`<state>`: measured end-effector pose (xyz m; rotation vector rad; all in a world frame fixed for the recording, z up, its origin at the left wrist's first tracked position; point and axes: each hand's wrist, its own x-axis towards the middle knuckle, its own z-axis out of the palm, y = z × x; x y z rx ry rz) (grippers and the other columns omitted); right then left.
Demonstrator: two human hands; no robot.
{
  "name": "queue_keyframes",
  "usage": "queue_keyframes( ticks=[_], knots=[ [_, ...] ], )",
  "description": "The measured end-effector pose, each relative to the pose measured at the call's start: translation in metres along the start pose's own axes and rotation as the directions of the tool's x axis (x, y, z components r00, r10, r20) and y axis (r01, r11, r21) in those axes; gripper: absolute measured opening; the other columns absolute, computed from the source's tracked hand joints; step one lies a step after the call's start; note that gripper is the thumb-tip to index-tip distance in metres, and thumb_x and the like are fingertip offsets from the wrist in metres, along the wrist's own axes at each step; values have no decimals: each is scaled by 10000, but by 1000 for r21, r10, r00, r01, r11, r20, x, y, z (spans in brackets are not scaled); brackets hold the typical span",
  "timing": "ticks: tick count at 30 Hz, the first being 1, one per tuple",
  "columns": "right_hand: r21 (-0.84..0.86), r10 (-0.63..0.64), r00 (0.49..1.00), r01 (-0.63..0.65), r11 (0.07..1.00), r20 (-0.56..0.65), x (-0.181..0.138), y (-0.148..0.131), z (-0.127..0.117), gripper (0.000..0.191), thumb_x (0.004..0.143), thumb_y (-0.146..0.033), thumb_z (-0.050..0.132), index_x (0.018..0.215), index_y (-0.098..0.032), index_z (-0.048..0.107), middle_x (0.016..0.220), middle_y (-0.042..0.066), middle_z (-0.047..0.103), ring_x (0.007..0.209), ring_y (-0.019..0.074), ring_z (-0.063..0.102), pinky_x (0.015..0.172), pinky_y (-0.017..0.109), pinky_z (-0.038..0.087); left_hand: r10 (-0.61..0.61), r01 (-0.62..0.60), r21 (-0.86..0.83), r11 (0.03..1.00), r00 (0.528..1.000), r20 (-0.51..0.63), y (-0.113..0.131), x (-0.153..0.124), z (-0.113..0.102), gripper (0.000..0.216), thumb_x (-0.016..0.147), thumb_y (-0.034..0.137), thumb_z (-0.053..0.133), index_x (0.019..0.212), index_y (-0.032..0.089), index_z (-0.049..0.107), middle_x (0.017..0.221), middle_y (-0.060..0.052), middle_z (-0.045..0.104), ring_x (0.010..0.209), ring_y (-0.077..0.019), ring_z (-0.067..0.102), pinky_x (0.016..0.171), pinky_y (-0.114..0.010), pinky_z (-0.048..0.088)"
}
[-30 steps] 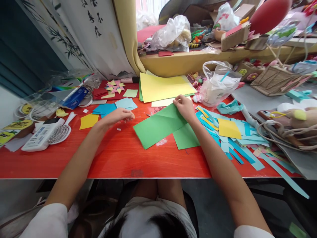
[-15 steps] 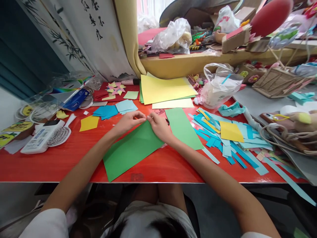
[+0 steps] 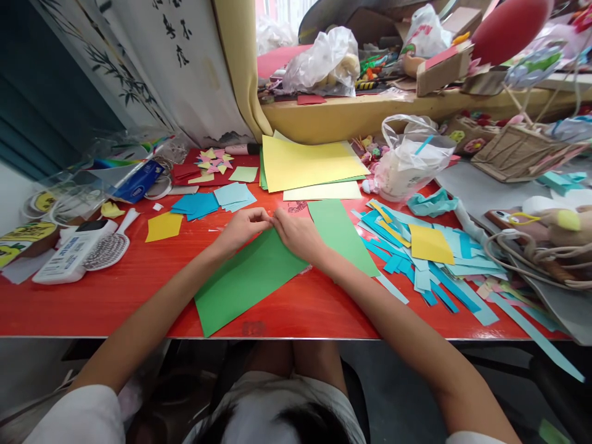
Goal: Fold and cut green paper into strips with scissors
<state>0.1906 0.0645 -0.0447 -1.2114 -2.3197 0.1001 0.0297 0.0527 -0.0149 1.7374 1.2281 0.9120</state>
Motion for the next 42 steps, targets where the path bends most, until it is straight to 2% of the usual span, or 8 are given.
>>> queue_keyframes(
  ticks=[4, 11, 17, 25, 33, 42],
  knots=[
    [-116, -50, 998, 45, 992, -40, 2, 7, -1, 336, 957, -354, 241, 839, -182, 504, 642, 50, 589, 506, 166, 451, 507, 282, 161, -52, 53, -99, 994, 999, 8, -2, 3, 3, 210, 718, 302, 552, 581, 167, 468, 591, 32, 424, 567, -86, 374, 547, -231, 289],
    [-122, -62, 997, 58, 991, -35, 4, 12, 0, 362, 957, -370, 237, 860, -179, 529, 626, 46, 593, 492, 164, 440, 507, 283, 162, -115, 116, -160, 980, 993, 15, -2, 4, 3, 186, 681, 286, 554, 560, 172, 471, 578, 30, 410, 559, -90, 364, 537, -233, 290],
    [-124, 3, 998, -12, 992, -69, 9, 22, -10, 352, 953, -389, 257, 853, -188, 529, 631, 48, 595, 518, 183, 475, 517, 289, 185, -101, 102, -214, 971, 995, 18, -5, 2, 5, 121, 666, 228, 558, 577, 156, 519, 589, 31, 460, 584, -88, 411, 580, -236, 324],
    [-155, 11, 998, -19, 988, -57, 12, 27, -15, 335, 952, -381, 278, 884, -190, 545, 654, 51, 620, 536, 193, 497, 524, 291, 191, -115, 119, -232, 965, 993, 30, -1, 1, 7, 124, 671, 225, 555, 582, 156, 505, 604, 31, 464, 586, -87, 414, 579, -234, 323],
    [-164, 61, 978, -95, 982, -199, 16, 55, -26, 283, 935, -371, 347, 863, -194, 556, 693, 61, 629, 578, 203, 515, 546, 291, 215, -110, 119, -227, 967, 993, 52, -3, 1, 9, 134, 675, 229, 554, 589, 157, 481, 614, 33, 456, 591, -84, 410, 589, -233, 322],
    [-245, 148, 960, -207, 947, -240, 18, 79, -33, 270, 927, -342, 345, 883, -186, 561, 657, 55, 588, 600, 199, 506, 541, 287, 211, -129, 143, -196, 970, 988, 81, -7, 2, 8, 132, 666, 250, 570, 605, 154, 502, 616, 32, 465, 587, -86, 407, 578, -237, 311]
  ],
)
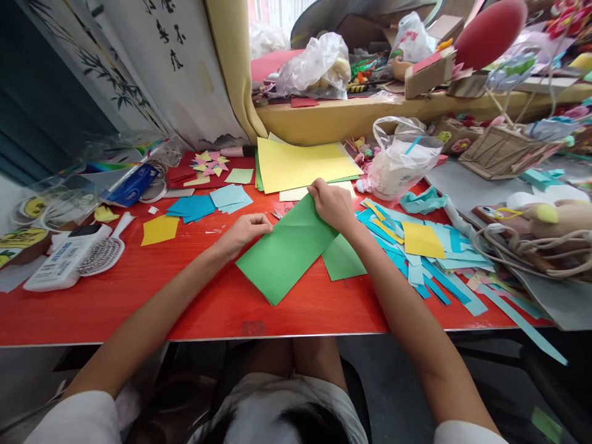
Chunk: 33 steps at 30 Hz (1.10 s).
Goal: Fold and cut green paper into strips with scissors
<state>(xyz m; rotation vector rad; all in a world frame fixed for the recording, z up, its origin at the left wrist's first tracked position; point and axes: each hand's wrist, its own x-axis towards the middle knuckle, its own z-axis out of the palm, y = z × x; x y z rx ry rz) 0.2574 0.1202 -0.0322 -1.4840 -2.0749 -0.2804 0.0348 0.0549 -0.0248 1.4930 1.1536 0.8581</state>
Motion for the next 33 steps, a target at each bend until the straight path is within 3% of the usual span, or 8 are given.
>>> queue_keyframes(
  ticks=[8, 18, 22, 24, 26, 29, 31, 33],
  knots=[
    [-96, 124, 992, -126, 987, -23, 4, 30, -1, 293, 926, -337, 342, 899, -165, 578, 700, 91, 605, 634, 213, 511, 550, 296, 197, -42, 35, 140, 990, 998, 44, -7, 4, -7, 141, 660, 268, 566, 606, 159, 494, 596, 31, 469, 548, -80, 384, 533, -238, 261],
    [-319, 83, 990, -43, 947, 111, -2, 44, 4, 349, 955, -326, 276, 993, -106, 544, 718, 138, 643, 619, 242, 554, 547, 302, 165, -121, 22, 527, 849, 981, 154, 0, 3, -32, 128, 664, 293, 548, 671, 170, 585, 692, -9, 570, 611, -123, 473, 543, -254, 309],
    [-302, 120, 978, -65, 951, 169, -5, 49, 8, 320, 950, -311, 291, 998, -112, 538, 764, 150, 654, 664, 262, 570, 558, 298, 191, -278, -29, 595, 803, 865, 418, 14, -5, -51, 95, 633, 257, 562, 635, 179, 618, 666, -7, 592, 604, -128, 495, 535, -248, 319],
    [-274, 135, 970, -76, 959, 202, -6, 49, 11, 312, 946, -311, 302, 1015, -126, 543, 797, 149, 659, 699, 276, 575, 558, 299, 202, -329, -14, 586, 810, 816, 474, 18, -7, -57, 99, 629, 242, 565, 657, 182, 638, 696, -14, 619, 639, -139, 527, 552, -244, 344],
    [-210, 114, 967, -66, 976, 229, -6, 42, 12, 309, 941, -323, 315, 1024, -145, 553, 821, 142, 662, 729, 281, 577, 556, 300, 213, -309, 64, 553, 831, 879, 363, 18, -5, -57, 112, 647, 247, 554, 678, 175, 633, 700, -25, 618, 644, -143, 537, 554, -246, 358],
    [-25, 38, 966, -33, 999, 255, -5, 15, 12, 278, 930, -345, 346, 976, -182, 566, 831, 113, 661, 737, 265, 571, 564, 297, 247, -159, 119, 448, 886, 986, 53, 8, 3, -49, 135, 684, 265, 543, 733, 163, 618, 742, -40, 620, 662, -144, 541, 583, -256, 379],
    [145, -13, 962, -28, 989, 272, -6, -9, 9, 231, 920, -334, 374, 901, -197, 560, 818, 88, 653, 717, 240, 560, 579, 292, 281, -51, 59, 378, 924, 998, -31, 1, 8, -42, 171, 703, 291, 557, 790, 161, 625, 819, -48, 637, 726, -148, 555, 646, -266, 399],
    [309, -27, 962, -61, 949, 272, -9, -32, 6, 202, 913, -312, 389, 813, -203, 526, 775, 63, 630, 693, 211, 543, 591, 282, 308, 16, -11, 313, 950, 1000, -13, -5, 11, -33, 207, 711, 318, 577, 832, 162, 640, 886, -52, 648, 802, -155, 563, 715, -276, 406]
  ],
)
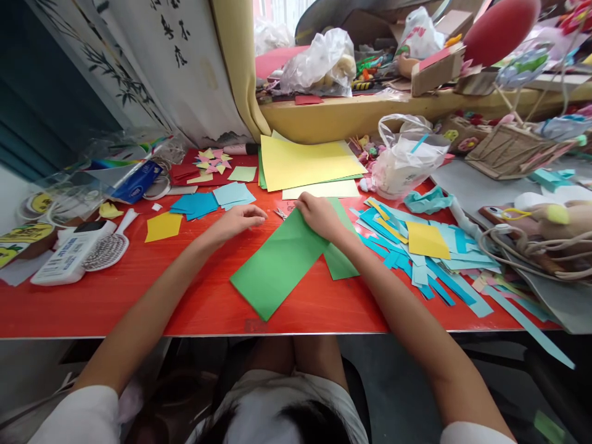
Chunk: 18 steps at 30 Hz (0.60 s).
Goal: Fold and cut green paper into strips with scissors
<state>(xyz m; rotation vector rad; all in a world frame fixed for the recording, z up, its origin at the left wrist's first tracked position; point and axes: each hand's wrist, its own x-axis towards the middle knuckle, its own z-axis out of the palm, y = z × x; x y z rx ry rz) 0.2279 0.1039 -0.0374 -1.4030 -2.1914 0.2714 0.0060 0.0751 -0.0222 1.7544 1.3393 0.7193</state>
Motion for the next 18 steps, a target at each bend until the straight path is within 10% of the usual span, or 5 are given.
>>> queue_keyframes(
  ticks=[7, 18],
  knots=[
    [342, -13, 1000, 6, 940, 19, -18, -46, 12, 214, 895, -319, 406, 710, -213, 423, 664, 5, 529, 624, 165, 496, 579, 266, 324, 82, -87, -231, 969, 996, -31, 13, -7, 20, 183, 720, 312, 599, 787, 142, 613, 773, -14, 590, 711, -112, 507, 674, -252, 391],
    [291, -74, 996, 85, 953, -46, -23, -50, 14, 180, 900, -315, 376, 741, -232, 394, 655, 14, 540, 604, 182, 502, 570, 275, 325, -28, 39, -387, 921, 999, 33, 17, -13, 24, 195, 710, 299, 595, 610, 140, 542, 588, 31, 437, 562, -74, 386, 560, -243, 304]
  ],
)
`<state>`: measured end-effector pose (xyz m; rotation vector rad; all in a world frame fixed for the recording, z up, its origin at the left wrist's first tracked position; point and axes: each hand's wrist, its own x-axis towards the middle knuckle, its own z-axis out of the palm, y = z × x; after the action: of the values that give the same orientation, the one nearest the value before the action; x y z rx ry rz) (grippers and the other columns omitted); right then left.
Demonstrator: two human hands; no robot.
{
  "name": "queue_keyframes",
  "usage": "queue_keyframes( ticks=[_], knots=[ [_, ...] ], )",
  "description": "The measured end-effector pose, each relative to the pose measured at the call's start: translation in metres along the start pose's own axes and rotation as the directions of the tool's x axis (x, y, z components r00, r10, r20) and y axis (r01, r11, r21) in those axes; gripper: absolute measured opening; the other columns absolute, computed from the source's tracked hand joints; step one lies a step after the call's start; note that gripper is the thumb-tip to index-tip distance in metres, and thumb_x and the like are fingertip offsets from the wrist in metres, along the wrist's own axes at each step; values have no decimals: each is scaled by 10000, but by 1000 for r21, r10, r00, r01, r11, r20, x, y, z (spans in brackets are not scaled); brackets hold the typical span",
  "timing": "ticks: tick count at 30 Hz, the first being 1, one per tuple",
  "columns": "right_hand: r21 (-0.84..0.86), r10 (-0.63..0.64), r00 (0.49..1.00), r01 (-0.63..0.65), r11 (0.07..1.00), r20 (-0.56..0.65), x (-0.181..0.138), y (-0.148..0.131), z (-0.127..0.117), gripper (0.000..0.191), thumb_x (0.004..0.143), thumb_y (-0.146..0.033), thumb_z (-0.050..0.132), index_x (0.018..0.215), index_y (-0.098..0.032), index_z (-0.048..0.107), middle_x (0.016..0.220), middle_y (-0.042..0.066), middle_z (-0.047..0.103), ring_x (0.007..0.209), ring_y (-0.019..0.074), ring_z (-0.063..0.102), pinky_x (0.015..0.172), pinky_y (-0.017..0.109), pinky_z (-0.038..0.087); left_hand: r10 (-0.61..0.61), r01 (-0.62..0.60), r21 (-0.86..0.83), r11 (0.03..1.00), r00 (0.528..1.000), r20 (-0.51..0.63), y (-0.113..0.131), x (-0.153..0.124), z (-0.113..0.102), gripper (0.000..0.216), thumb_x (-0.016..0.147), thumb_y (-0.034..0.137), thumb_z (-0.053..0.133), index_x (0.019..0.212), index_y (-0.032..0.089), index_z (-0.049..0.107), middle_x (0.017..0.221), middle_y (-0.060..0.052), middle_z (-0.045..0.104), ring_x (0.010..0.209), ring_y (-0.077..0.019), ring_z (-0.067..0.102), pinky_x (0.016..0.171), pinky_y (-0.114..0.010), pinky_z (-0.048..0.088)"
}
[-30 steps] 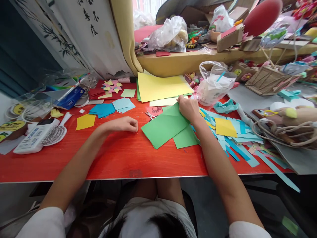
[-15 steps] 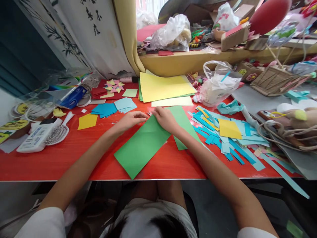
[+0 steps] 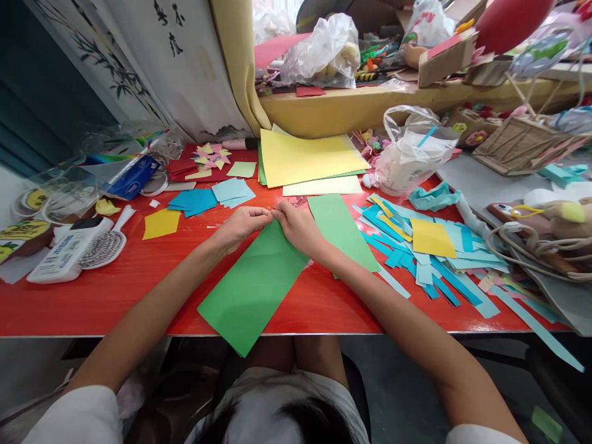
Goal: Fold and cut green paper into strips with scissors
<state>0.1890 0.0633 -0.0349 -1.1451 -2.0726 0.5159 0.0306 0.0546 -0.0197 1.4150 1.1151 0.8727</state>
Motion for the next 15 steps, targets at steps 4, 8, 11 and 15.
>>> queue_keyframes(
  ticks=[4, 8, 11, 15],
  knots=[
    [-17, -18, 999, 18, 1000, -36, 2, 2, -3, 178, 898, -306, 384, 742, -226, 411, 686, 25, 559, 620, 180, 505, 591, 276, 337, -7, 8, -54, 998, 1000, 29, -1, 1, 2, 150, 697, 251, 580, 607, 137, 543, 580, 37, 435, 563, -71, 402, 573, -236, 328],
    [-37, -25, 999, 24, 999, -48, 4, 5, -5, 170, 903, -307, 374, 775, -218, 442, 682, 26, 560, 612, 180, 499, 593, 273, 342, -16, 18, -50, 999, 999, 30, -2, 1, 2, 123, 683, 243, 572, 623, 138, 549, 594, 33, 445, 570, -74, 407, 578, -235, 333],
    [-45, -34, 998, 32, 998, -51, 4, 7, -4, 163, 902, -300, 375, 788, -214, 454, 696, 32, 573, 623, 182, 508, 602, 270, 348, -17, 18, -43, 999, 999, 33, -2, 2, 2, 104, 681, 235, 566, 647, 136, 560, 611, 26, 460, 583, -78, 417, 586, -236, 340],
    [-66, -44, 998, 40, 997, -53, 5, 10, -4, 179, 910, -321, 369, 796, -219, 462, 697, 28, 581, 618, 180, 513, 603, 271, 352, 5, -3, -39, 999, 999, 34, -2, 2, 2, 110, 690, 240, 570, 666, 132, 573, 626, 23, 468, 598, -79, 423, 600, -236, 340]
  ],
)
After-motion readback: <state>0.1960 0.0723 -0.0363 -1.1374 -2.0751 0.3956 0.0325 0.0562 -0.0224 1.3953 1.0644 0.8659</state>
